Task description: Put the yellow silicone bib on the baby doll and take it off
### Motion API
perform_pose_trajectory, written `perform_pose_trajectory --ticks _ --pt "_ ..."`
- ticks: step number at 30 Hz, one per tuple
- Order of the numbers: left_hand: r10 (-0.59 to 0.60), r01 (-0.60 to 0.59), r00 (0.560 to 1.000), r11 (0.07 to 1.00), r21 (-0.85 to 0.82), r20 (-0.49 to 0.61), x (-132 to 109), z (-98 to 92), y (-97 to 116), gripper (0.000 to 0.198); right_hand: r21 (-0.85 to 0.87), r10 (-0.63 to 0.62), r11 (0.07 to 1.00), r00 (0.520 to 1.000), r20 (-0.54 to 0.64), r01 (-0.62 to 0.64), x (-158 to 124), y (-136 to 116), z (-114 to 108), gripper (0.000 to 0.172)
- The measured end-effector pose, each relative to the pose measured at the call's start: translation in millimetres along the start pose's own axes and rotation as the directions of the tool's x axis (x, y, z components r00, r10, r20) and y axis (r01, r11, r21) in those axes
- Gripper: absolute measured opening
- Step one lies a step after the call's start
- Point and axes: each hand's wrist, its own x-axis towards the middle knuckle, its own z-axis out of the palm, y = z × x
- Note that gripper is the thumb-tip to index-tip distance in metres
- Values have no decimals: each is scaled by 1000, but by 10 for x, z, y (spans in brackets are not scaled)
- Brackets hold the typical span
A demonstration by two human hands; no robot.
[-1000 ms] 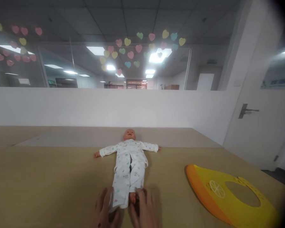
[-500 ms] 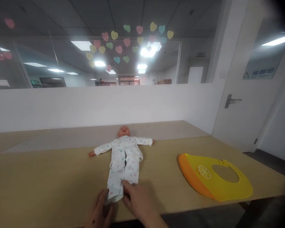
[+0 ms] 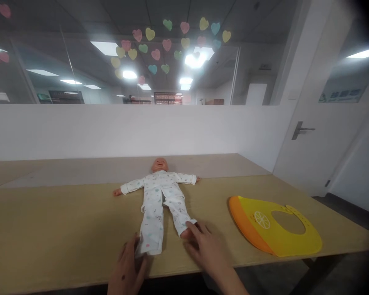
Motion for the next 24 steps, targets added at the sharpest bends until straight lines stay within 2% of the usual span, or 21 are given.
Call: perform_pose_trajectory --ticks 5,10,14,20,24 --pt "103 -101 994 994 43 -35 9 -21 19 47 -26 115 993 991 -75 -117 113 -295 236 48" --pt "124 -121 990 992 48 -62 10 -16 31 44 3 158 987 984 -82 -159 178 -383 224 49" --pt "121 -116 990 991 68 -75 -5 1 36 45 101 168 982 980 -103 -158 138 -200 225 52" --pt "144 -136 988 985 106 -62 -49 32 11 48 394 69 919 978 -197 15 10 179 361 46" --pt "141 -132 988 983 125 -64 -76 49 12 48 499 98 866 965 -245 38 -87 370 452 44"
